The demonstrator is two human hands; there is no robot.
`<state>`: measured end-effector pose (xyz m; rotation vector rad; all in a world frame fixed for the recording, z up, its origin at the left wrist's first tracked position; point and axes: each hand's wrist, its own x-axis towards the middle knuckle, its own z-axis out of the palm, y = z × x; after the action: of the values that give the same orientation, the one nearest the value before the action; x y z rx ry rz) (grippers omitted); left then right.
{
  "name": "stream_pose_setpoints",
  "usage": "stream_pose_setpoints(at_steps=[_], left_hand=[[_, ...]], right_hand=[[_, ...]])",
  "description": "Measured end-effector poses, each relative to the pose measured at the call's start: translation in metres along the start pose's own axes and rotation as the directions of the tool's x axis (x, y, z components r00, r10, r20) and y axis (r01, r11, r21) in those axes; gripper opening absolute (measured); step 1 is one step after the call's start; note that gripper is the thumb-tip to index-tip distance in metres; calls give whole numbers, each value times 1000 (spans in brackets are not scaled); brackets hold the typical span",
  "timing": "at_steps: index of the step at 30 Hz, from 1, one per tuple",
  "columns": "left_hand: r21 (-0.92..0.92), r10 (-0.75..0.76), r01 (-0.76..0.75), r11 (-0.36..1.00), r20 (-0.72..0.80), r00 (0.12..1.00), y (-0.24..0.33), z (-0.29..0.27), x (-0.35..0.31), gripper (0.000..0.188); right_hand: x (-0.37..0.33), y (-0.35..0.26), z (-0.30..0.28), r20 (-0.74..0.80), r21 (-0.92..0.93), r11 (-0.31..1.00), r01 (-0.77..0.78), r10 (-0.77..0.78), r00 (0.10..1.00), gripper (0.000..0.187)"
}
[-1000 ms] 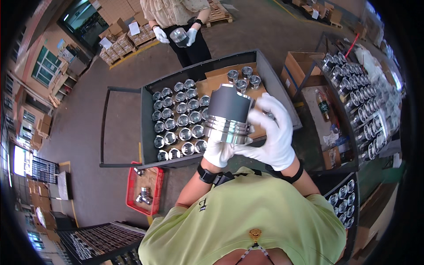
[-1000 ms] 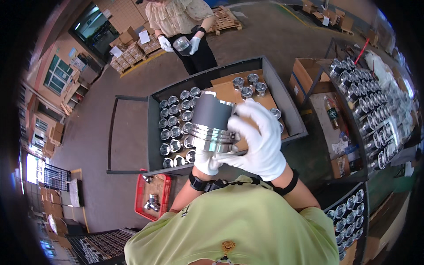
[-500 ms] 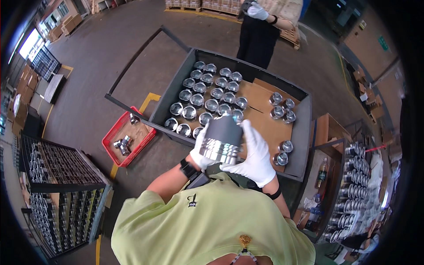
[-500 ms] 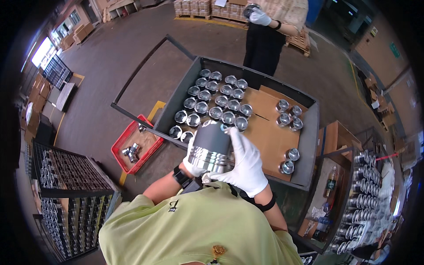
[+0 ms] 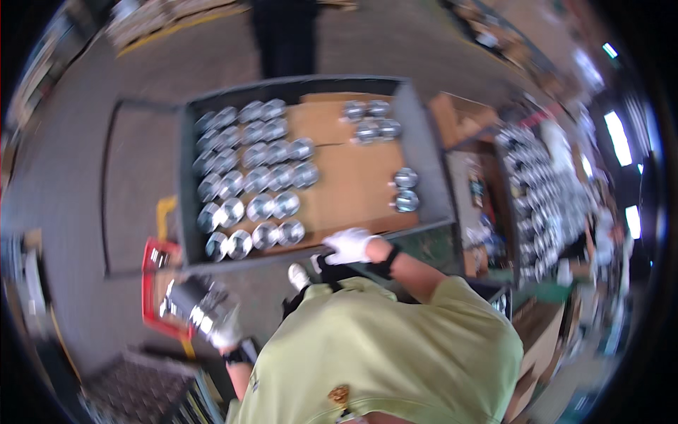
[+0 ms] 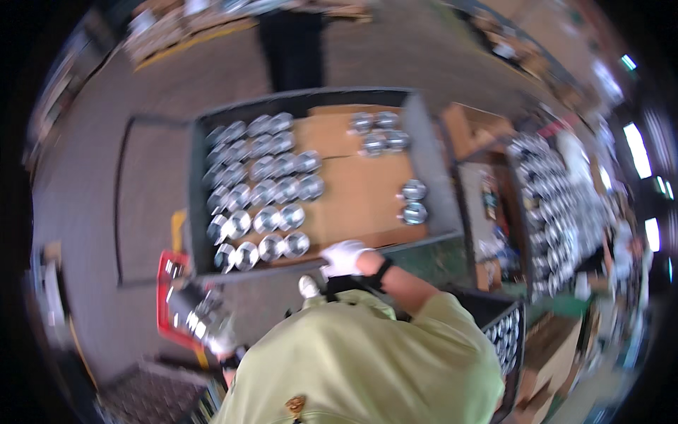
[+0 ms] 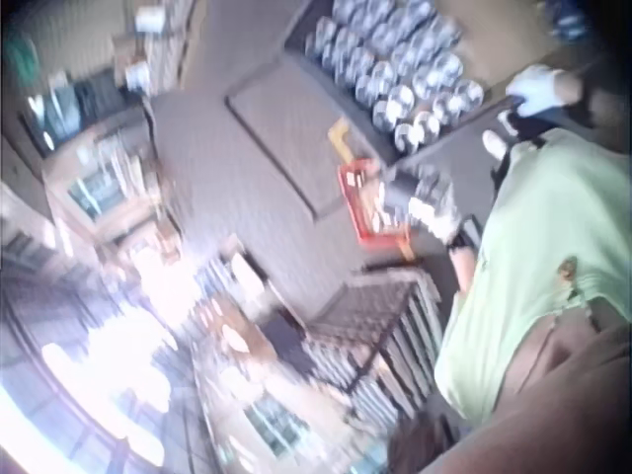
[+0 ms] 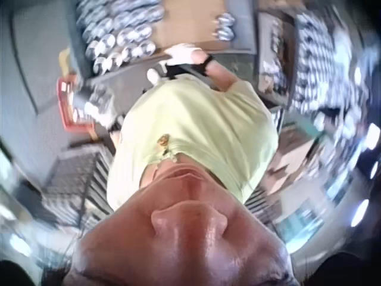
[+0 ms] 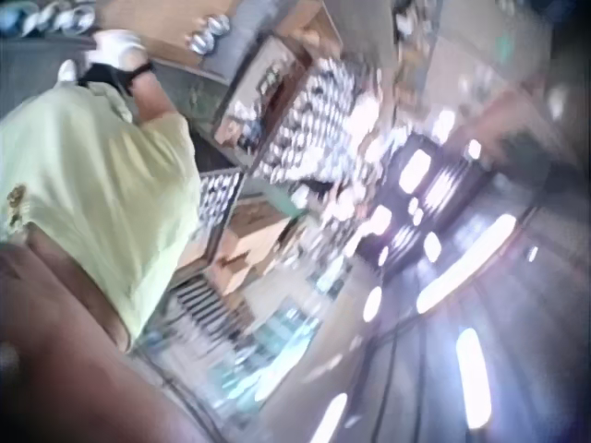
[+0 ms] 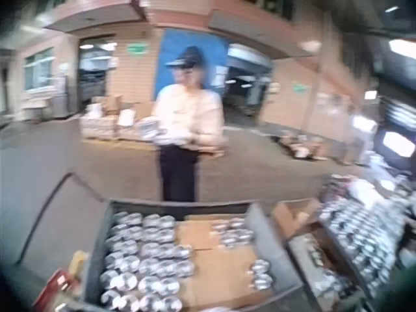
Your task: Inspecting and sorting metallic engine pistons from an industrial cart onto a quality control table.
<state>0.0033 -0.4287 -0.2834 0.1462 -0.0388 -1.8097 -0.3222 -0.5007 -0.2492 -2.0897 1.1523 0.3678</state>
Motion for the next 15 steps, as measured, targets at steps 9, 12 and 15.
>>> stream_pose_setpoints(at_steps=[9, 12, 15], left_hand=[[125, -676, 666, 735, 197, 710, -123, 55, 204, 59], [194, -833, 811, 551, 184, 522, -173, 66, 226, 59], [258, -928, 894, 366, 168, 332, -228, 79, 239, 60]], right_hand=[[-51, 37, -7, -317, 163, 944, -285, 324, 891, 45], [-113, 49, 26, -347, 312, 830, -463, 553, 758, 46], [-185, 59, 83, -275, 577, 555, -600, 823, 497, 43]])
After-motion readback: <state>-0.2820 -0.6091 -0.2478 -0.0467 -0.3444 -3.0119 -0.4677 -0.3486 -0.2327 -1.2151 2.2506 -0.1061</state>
